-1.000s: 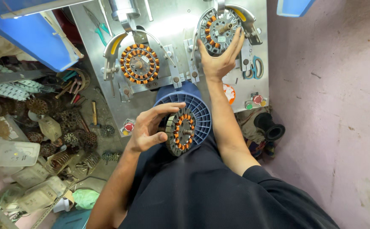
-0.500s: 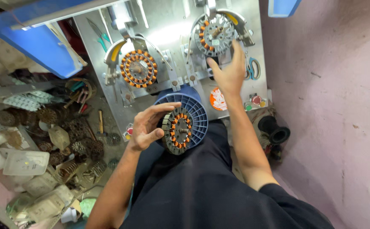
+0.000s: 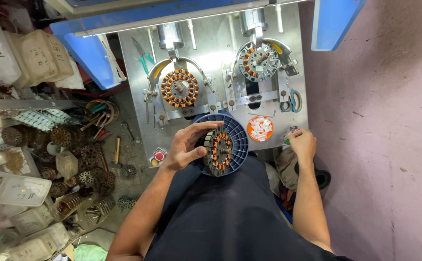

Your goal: The person uses a screwdriver to adjust and secure components on a motor stator mounted on a workbench. They repeatedly insert small white insulating pieces into slots between copper windings, then tighten or align parts with the screwdriver. The person also briefly picks up a small white object from the floor and places it on the workbench.

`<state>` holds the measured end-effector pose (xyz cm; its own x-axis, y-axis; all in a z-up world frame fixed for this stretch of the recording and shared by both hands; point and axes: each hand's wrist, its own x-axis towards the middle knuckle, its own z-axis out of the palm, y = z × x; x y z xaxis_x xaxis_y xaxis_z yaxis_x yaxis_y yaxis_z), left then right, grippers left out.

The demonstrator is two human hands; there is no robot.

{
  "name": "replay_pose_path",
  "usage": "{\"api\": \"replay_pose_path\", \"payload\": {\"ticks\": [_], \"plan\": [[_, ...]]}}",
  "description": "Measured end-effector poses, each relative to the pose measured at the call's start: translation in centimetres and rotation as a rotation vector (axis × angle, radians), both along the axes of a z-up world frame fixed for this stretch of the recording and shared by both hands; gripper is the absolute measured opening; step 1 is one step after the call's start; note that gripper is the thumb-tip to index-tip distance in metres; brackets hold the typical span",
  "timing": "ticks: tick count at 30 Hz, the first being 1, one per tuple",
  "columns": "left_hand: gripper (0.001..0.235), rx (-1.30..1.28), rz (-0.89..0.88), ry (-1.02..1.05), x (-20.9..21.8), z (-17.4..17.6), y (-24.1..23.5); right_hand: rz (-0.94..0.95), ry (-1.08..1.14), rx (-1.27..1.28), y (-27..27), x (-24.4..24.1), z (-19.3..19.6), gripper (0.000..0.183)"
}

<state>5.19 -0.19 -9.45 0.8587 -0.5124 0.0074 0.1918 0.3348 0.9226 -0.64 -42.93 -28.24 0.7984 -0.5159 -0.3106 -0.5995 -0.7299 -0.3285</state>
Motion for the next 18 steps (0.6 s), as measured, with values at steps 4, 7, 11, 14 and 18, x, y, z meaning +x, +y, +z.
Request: {"api": "replay_pose_path", "payload": {"ticks": [4,7,11,14,18], "plan": [[0.078,0.029,-0.018,-0.081,-0.3,1.9,0.2,-0.163,-0.114,0.328,2.0,0.1,2.1,0.025],[0.095,0.098,-0.062,-0.212,0.6,2.0,0.0,-0.391,-0.351,0.877,2.2,2.5,5.1,0.046],[0.123,0.312,-0.114,-0.486,-0.3,0.6,1.0,-0.537,-0.677,1.240,4.1,2.7,10.8,0.039],[0.125,0.297,-0.104,-0.498,-1.0,-1.5,0.8,-0.691,-0.887,1.430,6.9,2.1,15.6,0.031],[0.110,0.216,-0.003,-0.540,-1.6,-2.4,0.4,-0.548,-0.820,1.367,13.9,-1.1,21.1,0.039]]}}
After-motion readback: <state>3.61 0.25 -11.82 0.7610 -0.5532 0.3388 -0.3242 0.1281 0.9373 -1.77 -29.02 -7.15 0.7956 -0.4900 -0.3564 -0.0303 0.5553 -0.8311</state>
